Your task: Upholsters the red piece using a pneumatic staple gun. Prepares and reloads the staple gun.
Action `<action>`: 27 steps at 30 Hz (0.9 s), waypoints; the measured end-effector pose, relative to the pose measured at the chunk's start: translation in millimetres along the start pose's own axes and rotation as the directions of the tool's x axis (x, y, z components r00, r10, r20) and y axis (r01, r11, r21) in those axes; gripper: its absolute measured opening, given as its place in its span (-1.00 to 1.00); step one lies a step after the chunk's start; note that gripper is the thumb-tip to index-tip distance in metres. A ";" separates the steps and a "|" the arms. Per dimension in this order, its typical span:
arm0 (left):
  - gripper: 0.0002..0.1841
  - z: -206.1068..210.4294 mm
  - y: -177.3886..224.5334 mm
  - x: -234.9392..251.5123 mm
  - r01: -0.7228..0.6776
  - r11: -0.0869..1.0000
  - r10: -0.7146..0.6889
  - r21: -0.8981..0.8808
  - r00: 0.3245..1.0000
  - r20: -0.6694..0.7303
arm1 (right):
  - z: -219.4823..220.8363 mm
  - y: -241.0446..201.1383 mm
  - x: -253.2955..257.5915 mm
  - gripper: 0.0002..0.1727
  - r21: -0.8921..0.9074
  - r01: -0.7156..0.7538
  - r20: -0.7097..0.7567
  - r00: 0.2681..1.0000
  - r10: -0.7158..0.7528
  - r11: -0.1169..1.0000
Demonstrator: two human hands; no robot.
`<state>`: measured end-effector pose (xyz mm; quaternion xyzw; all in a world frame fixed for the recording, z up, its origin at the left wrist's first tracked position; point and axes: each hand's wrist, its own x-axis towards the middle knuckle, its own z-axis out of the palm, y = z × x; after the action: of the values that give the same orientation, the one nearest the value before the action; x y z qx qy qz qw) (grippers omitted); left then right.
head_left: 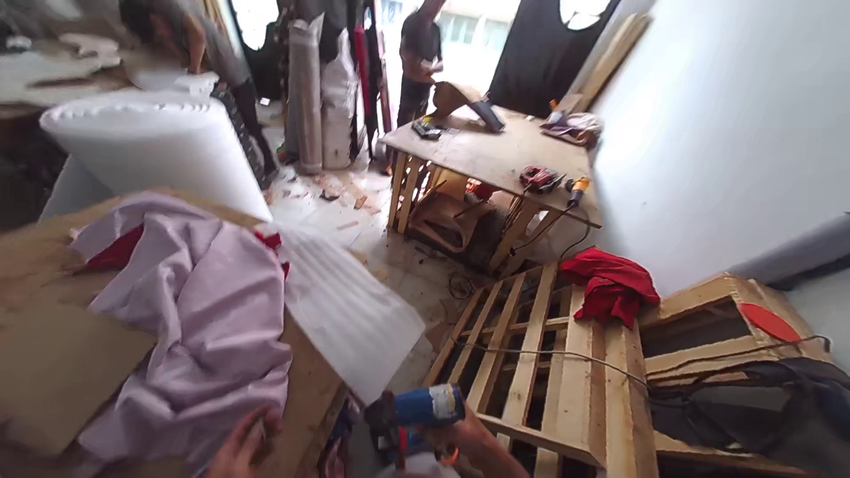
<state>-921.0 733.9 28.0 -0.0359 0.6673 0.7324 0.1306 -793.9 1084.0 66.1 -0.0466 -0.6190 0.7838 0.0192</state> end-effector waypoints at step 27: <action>-0.71 113.5 30.5 -17.2 -0.276 0.961 0.271 -0.006 0.939 0.211 | 10.9 -1.6 32.0 -0.64 0.192 0.164 -0.005 0.986 -0.166 0.968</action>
<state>-897.9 841.1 73.6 0.1361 0.6569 0.7352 0.0974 -826.8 1076.6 68.6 0.0112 -0.5424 0.8357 0.0852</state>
